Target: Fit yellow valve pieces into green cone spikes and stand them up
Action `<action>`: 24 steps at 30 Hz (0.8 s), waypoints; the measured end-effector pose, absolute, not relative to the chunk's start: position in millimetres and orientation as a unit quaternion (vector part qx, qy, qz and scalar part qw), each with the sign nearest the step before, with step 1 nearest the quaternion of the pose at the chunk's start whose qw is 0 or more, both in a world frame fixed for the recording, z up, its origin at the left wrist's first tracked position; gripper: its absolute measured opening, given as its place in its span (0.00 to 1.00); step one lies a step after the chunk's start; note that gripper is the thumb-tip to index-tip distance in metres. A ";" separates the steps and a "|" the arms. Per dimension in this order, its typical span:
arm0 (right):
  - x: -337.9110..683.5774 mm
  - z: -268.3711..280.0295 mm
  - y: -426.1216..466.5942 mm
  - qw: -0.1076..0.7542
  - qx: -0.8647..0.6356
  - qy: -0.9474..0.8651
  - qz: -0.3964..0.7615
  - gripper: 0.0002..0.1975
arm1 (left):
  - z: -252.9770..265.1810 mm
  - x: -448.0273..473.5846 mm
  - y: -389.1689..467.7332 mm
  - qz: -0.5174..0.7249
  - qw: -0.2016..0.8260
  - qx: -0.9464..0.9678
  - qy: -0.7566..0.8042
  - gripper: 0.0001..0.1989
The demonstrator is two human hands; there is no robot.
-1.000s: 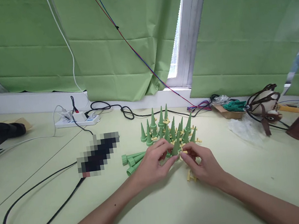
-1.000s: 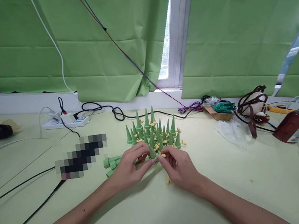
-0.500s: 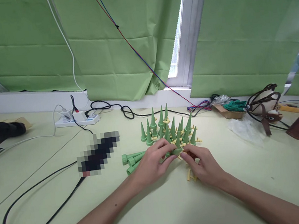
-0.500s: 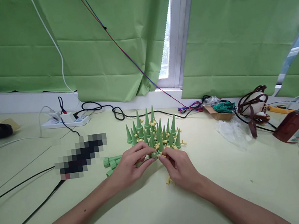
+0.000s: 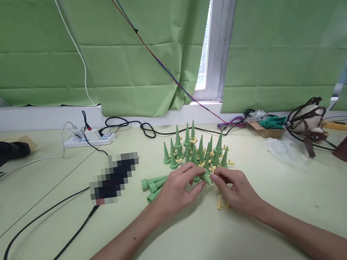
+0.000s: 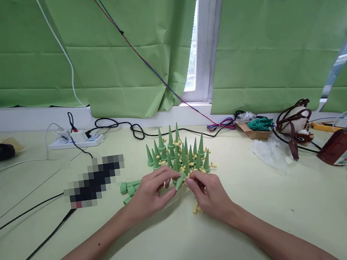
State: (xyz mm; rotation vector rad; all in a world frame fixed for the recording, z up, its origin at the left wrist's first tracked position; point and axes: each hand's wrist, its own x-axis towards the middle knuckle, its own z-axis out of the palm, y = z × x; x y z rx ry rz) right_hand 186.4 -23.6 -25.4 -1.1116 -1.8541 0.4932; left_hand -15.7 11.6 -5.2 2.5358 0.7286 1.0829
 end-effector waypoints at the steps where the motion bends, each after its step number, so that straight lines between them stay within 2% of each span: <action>1: 186.5 -25.0 -23.5 0.452 -0.451 -0.745 0.192 0.15 | -4.4 -15.2 10.6 0.377 0.153 0.876 0.259 0.09; 6: 186.6 -24.9 -23.0 0.484 -0.456 -0.730 0.160 0.14 | 0.5 -13.1 7.8 0.390 0.211 0.842 0.306 0.05; 11: 186.4 -26.6 -23.6 0.495 -0.446 -0.733 0.139 0.13 | 4.3 -12.5 10.3 0.337 0.228 0.837 0.366 0.21; 13: 186.5 -26.9 -23.9 0.492 -0.438 -0.740 0.135 0.12 | 4.7 -12.4 11.2 0.313 0.235 0.841 0.373 0.24; 24: 186.7 -25.3 -23.9 0.479 -0.428 -0.756 0.129 0.14 | 5.7 -13.7 11.2 0.282 0.272 0.842 0.370 0.20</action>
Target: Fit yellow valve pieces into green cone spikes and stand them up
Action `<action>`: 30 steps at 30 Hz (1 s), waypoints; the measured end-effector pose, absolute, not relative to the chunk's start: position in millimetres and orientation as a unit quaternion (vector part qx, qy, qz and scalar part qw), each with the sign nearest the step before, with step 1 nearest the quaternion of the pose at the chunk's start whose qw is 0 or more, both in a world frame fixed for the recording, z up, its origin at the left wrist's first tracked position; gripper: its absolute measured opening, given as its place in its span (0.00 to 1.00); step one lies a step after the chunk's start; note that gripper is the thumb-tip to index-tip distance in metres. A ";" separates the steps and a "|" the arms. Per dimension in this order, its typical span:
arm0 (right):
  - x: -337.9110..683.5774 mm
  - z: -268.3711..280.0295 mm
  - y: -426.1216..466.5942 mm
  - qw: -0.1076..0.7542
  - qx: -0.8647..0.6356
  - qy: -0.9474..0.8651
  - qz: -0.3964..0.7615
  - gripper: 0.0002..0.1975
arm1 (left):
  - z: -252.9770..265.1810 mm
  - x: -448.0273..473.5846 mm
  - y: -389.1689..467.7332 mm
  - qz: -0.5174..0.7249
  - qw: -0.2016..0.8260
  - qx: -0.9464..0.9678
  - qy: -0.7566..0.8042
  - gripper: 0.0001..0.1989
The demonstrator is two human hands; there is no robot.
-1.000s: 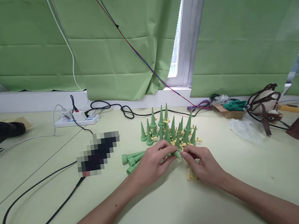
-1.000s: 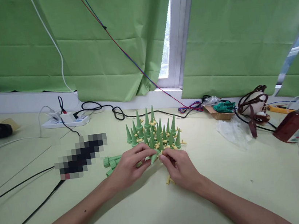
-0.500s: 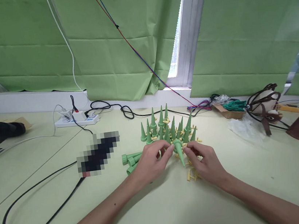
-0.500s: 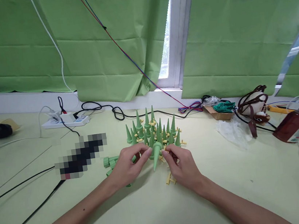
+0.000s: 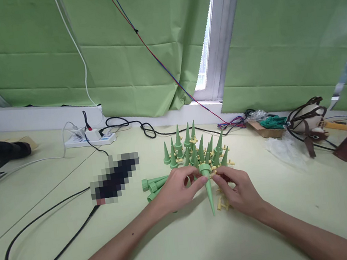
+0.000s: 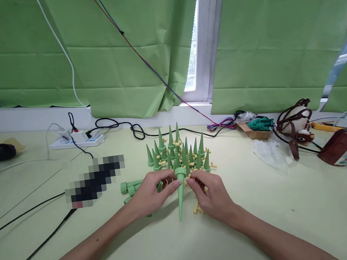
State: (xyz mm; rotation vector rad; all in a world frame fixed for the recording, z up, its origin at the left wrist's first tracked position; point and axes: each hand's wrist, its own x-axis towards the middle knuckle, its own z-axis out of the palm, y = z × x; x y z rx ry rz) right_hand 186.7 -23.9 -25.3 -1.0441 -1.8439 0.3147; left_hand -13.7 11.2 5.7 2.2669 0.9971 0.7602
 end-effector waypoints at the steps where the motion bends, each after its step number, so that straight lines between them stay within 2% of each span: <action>1: 186.6 -25.3 -23.9 0.479 -0.429 -0.755 0.130 0.14 | 5.8 -13.7 11.2 0.284 0.272 0.843 0.368 0.19; 16: 188.3 -23.0 -24.8 0.463 -0.421 -0.768 0.133 0.15 | 5.0 -13.3 11.3 0.319 0.251 0.849 0.338 0.12; 30: 189.9 -25.4 -22.1 0.452 -0.422 -0.778 0.113 0.18 | 1.8 -14.0 13.4 0.349 0.227 0.856 0.307 0.10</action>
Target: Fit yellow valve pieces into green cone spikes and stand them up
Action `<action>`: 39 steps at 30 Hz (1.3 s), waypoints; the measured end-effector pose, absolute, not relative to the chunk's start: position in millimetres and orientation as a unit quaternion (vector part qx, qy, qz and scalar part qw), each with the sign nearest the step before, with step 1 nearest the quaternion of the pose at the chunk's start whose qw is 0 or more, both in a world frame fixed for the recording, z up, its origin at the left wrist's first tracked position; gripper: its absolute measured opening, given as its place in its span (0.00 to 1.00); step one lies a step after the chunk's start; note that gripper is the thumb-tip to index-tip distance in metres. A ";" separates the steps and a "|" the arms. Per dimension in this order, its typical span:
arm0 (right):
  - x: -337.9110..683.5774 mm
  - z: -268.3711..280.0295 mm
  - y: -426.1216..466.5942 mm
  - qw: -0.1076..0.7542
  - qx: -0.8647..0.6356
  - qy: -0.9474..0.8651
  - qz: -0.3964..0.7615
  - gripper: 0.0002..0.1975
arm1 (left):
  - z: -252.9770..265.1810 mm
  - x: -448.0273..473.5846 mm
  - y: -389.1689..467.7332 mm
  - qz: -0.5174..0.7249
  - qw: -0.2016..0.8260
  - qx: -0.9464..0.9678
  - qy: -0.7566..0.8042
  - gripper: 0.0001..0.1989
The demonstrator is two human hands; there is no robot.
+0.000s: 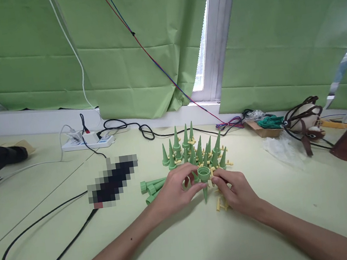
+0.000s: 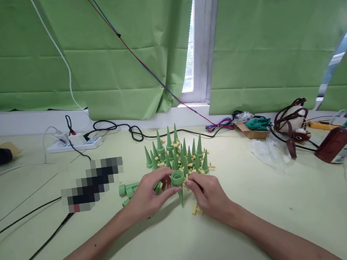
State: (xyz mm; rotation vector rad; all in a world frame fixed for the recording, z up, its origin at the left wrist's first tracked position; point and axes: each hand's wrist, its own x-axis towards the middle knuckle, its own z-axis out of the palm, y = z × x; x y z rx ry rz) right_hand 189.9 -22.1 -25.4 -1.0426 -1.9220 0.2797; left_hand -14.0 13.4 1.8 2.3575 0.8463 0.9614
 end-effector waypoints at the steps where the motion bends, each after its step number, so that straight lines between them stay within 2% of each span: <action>1: 190.0 -25.4 -22.0 0.452 -0.421 -0.779 0.112 0.18 | 1.7 -14.1 13.6 0.350 0.222 0.858 0.304 0.10; 19: 189.5 -29.0 -22.1 0.450 -0.416 -0.780 0.129 0.18 | -2.5 -16.4 11.7 0.372 0.215 0.867 0.255 0.05; 26: 188.8 -28.7 -22.2 0.445 -0.416 -0.784 0.119 0.20 | -4.1 -16.7 12.7 0.373 0.206 0.876 0.226 0.08; 32: 188.7 -32.1 -21.6 0.443 -0.419 -0.784 0.116 0.20 | -8.2 -17.7 13.8 0.382 0.159 0.889 0.197 0.11; 39: 188.2 -30.9 -20.1 0.443 -0.420 -0.782 0.129 0.20 | -6.3 -16.5 12.1 0.375 0.169 0.882 0.230 0.09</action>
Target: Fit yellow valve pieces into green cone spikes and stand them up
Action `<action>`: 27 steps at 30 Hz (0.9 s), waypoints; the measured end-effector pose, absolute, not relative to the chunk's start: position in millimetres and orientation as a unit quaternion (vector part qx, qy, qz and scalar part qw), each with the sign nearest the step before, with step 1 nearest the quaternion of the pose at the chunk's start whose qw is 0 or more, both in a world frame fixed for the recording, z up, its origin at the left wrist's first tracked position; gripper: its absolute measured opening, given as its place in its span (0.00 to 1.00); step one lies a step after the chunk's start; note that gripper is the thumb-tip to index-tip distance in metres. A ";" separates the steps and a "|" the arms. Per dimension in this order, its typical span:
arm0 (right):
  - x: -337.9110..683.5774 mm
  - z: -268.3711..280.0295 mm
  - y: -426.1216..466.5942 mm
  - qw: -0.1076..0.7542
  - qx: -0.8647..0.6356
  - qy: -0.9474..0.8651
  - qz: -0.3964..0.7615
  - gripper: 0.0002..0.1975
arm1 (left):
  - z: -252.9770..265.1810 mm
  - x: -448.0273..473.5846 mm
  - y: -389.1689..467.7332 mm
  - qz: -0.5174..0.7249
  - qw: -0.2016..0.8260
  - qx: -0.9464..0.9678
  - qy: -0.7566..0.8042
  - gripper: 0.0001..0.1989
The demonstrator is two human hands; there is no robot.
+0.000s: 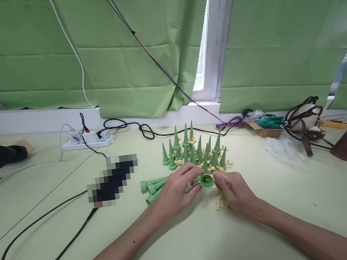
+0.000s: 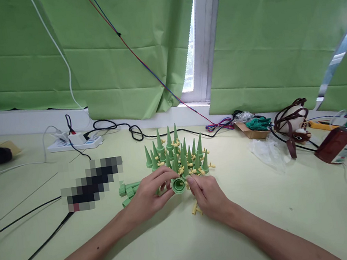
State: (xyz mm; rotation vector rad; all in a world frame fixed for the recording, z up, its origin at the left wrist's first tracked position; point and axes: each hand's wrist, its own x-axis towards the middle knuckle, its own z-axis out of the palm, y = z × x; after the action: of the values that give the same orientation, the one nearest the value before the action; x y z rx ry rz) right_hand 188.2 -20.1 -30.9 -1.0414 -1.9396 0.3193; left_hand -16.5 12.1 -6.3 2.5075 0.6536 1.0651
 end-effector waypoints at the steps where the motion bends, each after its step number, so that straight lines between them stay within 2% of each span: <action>1: 188.1 -30.6 -20.2 0.445 -0.420 -0.780 0.131 0.20 | -6.3 -16.1 11.9 0.376 0.168 0.879 0.239 0.10; 3: 187.9 -30.1 -20.4 0.451 -0.421 -0.776 0.131 0.19 | -6.1 -15.3 12.1 0.381 0.168 0.872 0.257 0.09; 7: 187.9 -29.8 -20.3 0.465 -0.428 -0.765 0.126 0.18 | -2.9 -13.1 12.8 0.386 0.192 0.853 0.294 0.01; 11: 187.9 -29.7 -20.5 0.470 -0.433 -0.757 0.138 0.17 | 2.5 -11.6 11.2 0.371 0.229 0.841 0.322 0.12; 13: 187.7 -29.5 -21.0 0.470 -0.435 -0.754 0.146 0.16 | 3.9 -11.4 10.0 0.357 0.243 0.840 0.328 0.14; 27: 187.5 -29.4 -21.7 0.470 -0.425 -0.760 0.146 0.13 | -1.7 -14.7 9.1 0.352 0.201 0.869 0.284 0.06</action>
State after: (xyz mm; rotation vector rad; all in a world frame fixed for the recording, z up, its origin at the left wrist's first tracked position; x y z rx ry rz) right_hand 187.5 -21.7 -29.4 -1.0420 -1.8614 0.3588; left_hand -14.7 9.1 -1.7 2.4273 0.7944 0.9819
